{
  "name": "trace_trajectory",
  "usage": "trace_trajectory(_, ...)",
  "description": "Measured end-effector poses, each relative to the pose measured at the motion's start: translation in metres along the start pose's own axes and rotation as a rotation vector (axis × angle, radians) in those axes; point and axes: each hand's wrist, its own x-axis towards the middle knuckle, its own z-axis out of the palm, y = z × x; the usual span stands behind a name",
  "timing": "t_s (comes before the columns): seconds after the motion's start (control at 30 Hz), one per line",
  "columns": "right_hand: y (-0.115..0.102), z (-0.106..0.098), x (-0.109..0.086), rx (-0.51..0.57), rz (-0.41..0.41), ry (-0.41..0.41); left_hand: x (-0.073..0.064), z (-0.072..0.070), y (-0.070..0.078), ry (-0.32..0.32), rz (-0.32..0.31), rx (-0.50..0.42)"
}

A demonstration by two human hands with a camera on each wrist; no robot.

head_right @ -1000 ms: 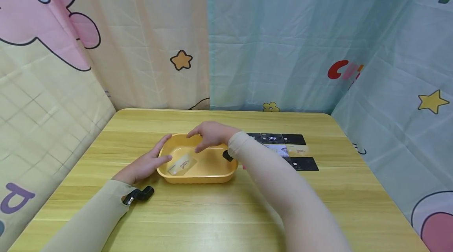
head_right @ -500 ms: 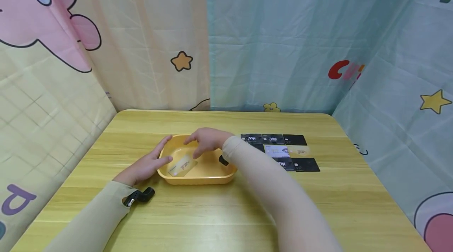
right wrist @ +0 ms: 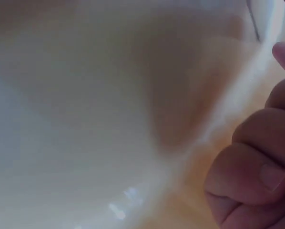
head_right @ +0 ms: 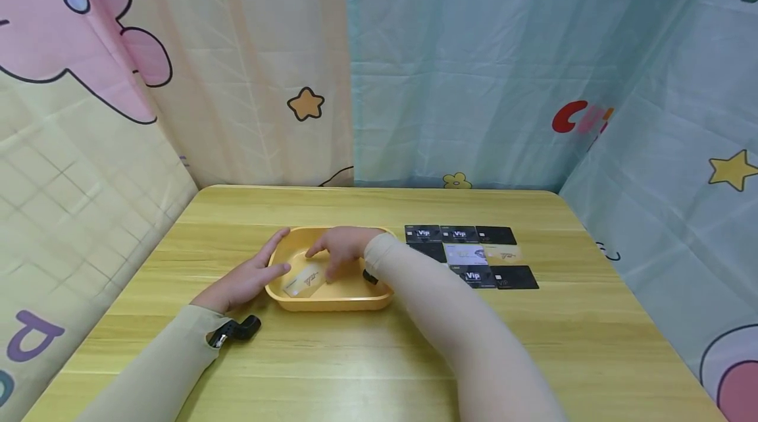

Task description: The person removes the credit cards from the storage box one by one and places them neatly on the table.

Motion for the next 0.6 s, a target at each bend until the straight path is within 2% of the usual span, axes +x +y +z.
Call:
trace_trajectory(0.2, 0.0003, 0.0045, 0.0045, -0.051, -0.034, -0.020, 0.0000, 0.0006, -0.0003, 0.001, -0.006, 0.000)
trace_trajectory(0.6, -0.0001, 0.0083, 0.0076, -0.092, -0.063, 0.012, 0.0003, 0.0009, -0.0019, 0.005, 0.003, -0.004)
